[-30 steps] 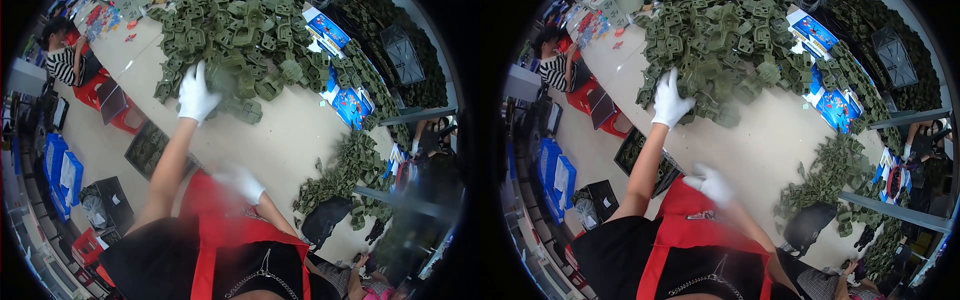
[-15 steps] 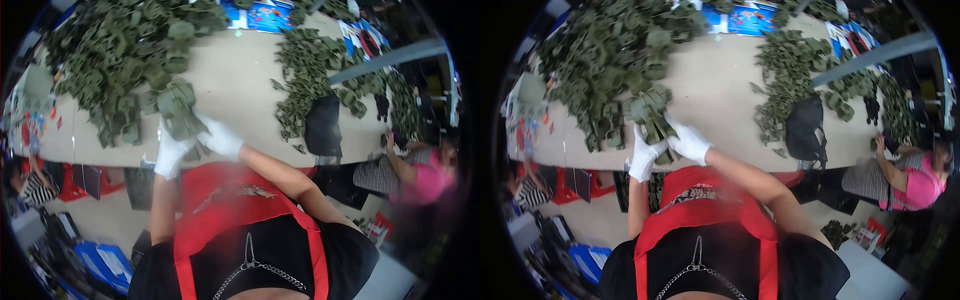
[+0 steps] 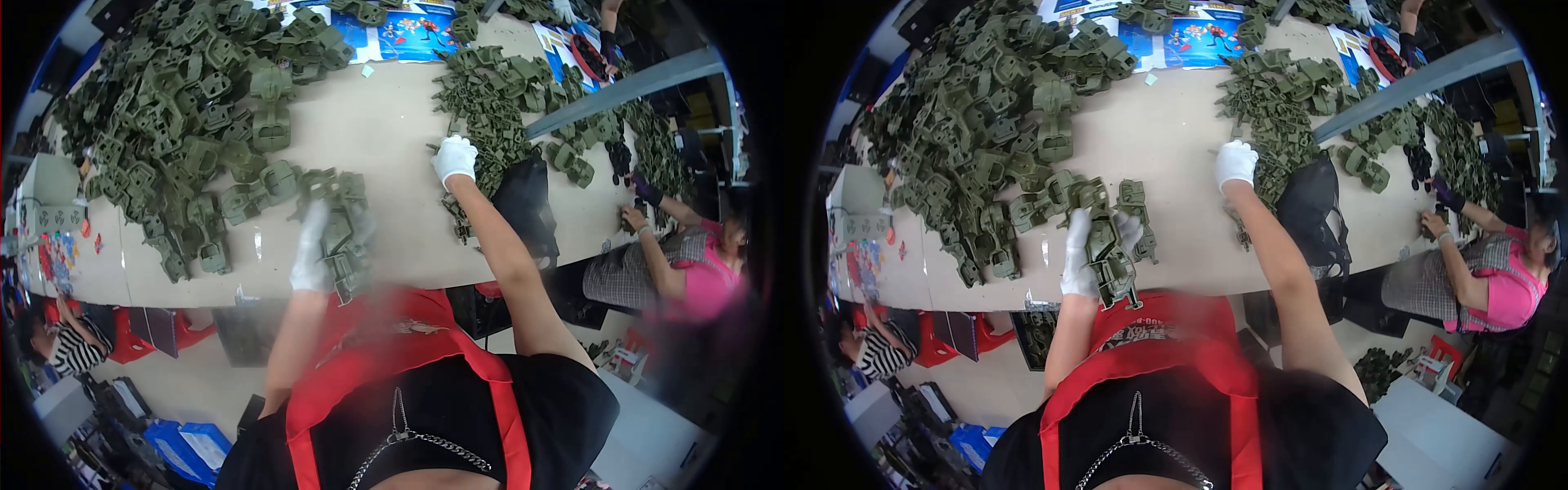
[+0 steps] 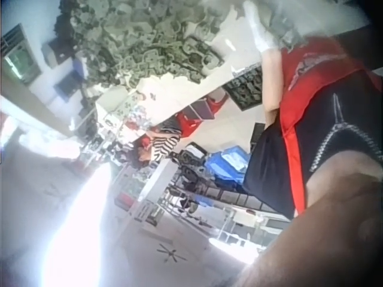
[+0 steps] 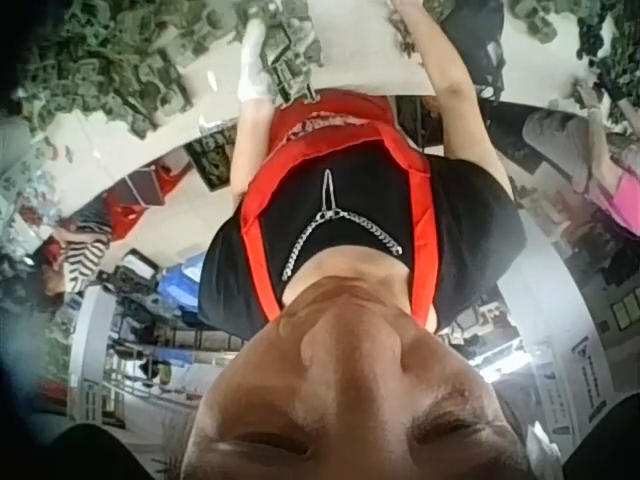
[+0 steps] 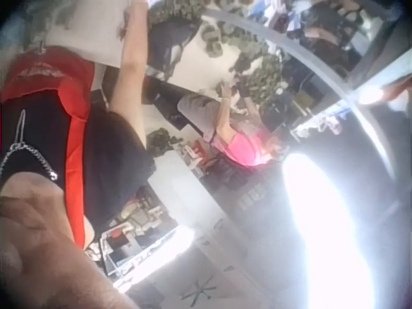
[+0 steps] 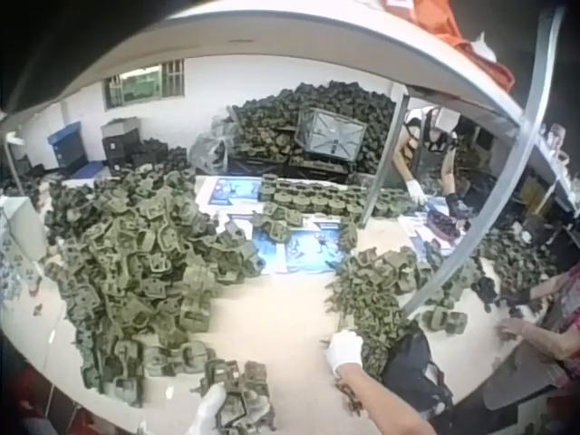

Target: The person organizes and stacks green plastic toy tank parts by hand at a factory workstation.

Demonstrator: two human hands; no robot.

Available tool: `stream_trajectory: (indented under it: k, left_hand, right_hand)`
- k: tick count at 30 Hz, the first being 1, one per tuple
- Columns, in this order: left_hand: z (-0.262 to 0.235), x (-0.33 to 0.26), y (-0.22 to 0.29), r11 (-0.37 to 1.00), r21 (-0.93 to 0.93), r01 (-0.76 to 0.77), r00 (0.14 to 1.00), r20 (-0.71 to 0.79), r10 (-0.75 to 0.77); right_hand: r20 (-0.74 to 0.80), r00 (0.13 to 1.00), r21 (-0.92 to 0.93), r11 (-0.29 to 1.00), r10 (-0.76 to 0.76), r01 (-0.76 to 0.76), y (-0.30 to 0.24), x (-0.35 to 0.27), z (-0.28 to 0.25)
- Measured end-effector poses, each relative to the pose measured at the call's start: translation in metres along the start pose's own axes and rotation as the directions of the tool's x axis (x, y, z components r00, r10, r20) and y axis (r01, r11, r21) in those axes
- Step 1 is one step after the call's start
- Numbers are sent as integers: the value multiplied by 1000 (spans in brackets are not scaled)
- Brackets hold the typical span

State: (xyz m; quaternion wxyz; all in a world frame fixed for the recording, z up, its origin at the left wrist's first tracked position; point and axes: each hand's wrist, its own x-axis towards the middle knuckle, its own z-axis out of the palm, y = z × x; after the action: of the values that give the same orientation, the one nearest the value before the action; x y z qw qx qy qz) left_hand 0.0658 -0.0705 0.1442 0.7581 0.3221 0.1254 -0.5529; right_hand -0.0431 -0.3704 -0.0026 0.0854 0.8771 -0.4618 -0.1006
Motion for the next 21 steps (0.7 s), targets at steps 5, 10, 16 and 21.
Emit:
stream_trajectory:
  k: [5, 10, 16, 21]
  left_hand:
    - [-14, 8, 5, 884, 456, -100, 982, -98, 162]
    - [-5, -18, -14, 792, 526, -309, 938, 34, 344]
    - [-7, -34, -22, 831, 475, -290, 950, 42, 308]
    - [0, -41, -37, 557, 628, -544, 804, 199, 560]
  right_hand:
    - [102, 957, 789, 609, -270, 88, -13, -69, -123]
    - [-536, 556, 559, 227, -635, 798, -39, -140, -190]
    - [-93, 933, 858, 447, -348, 252, -56, -182, -217]
    - [-365, 903, 749, 505, -226, 429, -62, -203, -222]
